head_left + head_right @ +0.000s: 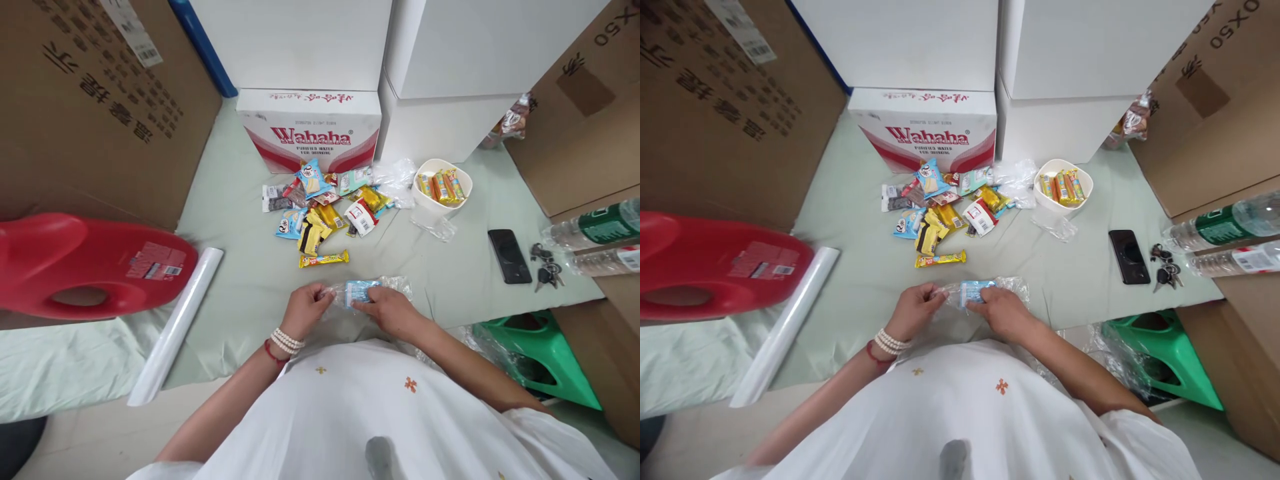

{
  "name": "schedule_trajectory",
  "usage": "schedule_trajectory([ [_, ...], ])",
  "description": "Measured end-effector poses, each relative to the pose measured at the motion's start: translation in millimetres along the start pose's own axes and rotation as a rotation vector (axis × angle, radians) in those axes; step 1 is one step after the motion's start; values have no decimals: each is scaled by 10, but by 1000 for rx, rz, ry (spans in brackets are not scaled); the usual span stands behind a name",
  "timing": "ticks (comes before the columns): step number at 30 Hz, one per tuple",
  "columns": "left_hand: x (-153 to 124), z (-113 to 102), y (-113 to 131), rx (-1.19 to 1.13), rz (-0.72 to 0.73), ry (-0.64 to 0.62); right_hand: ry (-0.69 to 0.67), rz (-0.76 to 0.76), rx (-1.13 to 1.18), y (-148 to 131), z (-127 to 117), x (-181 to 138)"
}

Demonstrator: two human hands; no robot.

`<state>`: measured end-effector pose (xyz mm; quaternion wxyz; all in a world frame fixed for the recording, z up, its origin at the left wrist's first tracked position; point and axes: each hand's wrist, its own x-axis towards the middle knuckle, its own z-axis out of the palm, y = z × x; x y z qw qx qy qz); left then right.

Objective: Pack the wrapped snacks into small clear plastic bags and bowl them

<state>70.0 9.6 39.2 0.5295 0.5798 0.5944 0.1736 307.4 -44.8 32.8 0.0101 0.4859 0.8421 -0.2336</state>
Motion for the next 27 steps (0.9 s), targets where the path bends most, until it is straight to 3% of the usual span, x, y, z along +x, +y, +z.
schedule_trajectory([
  [4, -26, 192, 191, -448, -125, -203, 39, -26, 36, 11, 43, 0],
  [7, 6, 397, 266, -529, -94, -279, 84, -50, 78, -7, 53, -15],
  [9, 40, 508, 254, -359, 28, -278, 106, -61, 117, -24, 53, -60],
  [13, 91, 645, 197, 316, 348, -158, 122, -82, 257, -39, 39, -268],
  [15, 95, 691, 202, 598, 435, -85, 158, -122, 396, -31, 4, -421],
  [18, 86, 741, 243, 814, 526, 0, 198, -149, 669, 21, -81, -632],
  [20, 77, 755, 270, 863, 574, 38, 260, 13, 835, 98, -126, -697],
  [22, 68, 757, 287, 880, 587, 60, 433, 323, 853, 204, -130, -675],
  [24, 60, 755, 292, 884, 576, 75, 612, 595, 649, 313, -81, -590],
  [27, 58, 758, 268, 842, 548, 133, 608, 667, 295, 402, 64, -476],
])
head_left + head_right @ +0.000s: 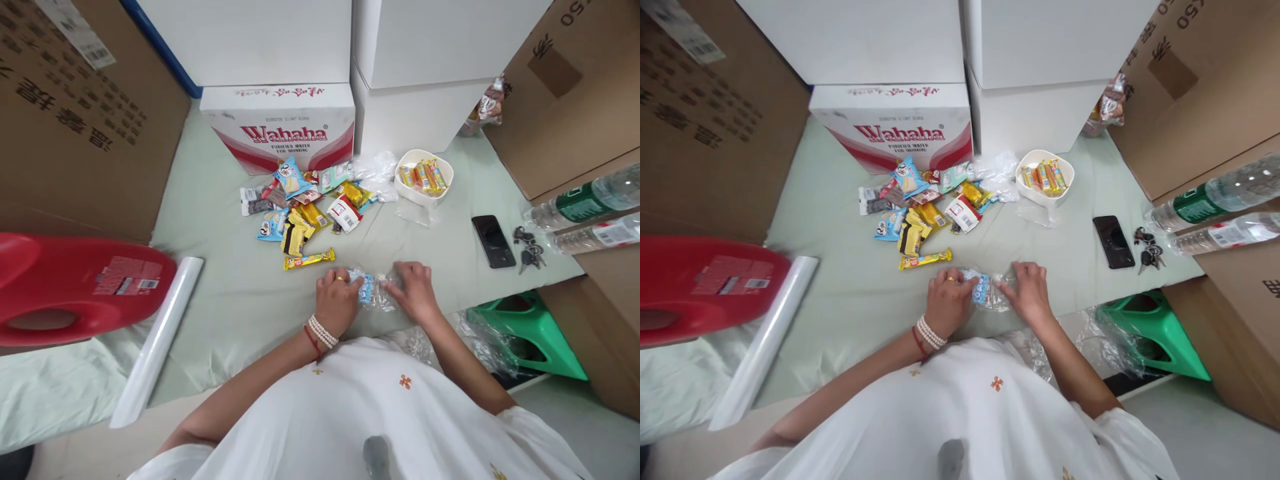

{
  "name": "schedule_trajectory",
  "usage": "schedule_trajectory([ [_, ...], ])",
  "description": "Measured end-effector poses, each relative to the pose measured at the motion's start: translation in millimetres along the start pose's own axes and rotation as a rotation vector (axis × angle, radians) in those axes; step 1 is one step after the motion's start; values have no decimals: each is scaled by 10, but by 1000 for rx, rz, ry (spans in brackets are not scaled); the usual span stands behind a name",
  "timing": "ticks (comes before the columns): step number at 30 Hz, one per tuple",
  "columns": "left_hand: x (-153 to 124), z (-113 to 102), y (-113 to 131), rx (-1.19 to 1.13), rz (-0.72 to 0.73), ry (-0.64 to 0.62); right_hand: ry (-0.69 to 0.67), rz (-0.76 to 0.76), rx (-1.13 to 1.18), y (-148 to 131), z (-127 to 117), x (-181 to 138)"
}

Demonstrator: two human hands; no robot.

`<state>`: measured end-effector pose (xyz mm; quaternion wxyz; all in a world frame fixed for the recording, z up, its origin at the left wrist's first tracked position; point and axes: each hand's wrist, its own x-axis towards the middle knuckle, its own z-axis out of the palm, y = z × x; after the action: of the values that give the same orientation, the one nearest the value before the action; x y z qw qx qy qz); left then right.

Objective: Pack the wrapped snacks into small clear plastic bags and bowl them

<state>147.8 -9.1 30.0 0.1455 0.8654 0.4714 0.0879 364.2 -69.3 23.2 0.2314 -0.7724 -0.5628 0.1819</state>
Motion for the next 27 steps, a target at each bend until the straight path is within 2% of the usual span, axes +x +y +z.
schedule_trajectory([
  [2, -5, 34, -23, -40, -80, 54, -51, -79, -89, 27, 83, -47],
  [5, 2, 102, -65, -99, -161, 87, -30, -105, -71, -8, 115, -192],
  [10, 23, 200, -35, -257, -186, 14, -80, -33, 140, -349, 135, -316],
  [13, 11, 221, 31, -291, -214, 63, -91, -49, 364, -576, 195, -274],
  [16, -16, 206, 74, -285, -105, 143, -136, -2, 624, -667, 238, -217],
  [19, -43, 183, 93, -403, 107, 163, -169, 52, 705, -624, 248, -190],
  [21, -47, 179, 93, -556, 211, 129, -145, 84, 678, -557, 249, -182],
  [23, -31, 189, 75, -753, 244, 57, -102, 107, 653, -482, 252, -168],
  [27, 46, 217, -7, -1296, 159, -175, -101, 110, 673, -353, 276, -112],
])
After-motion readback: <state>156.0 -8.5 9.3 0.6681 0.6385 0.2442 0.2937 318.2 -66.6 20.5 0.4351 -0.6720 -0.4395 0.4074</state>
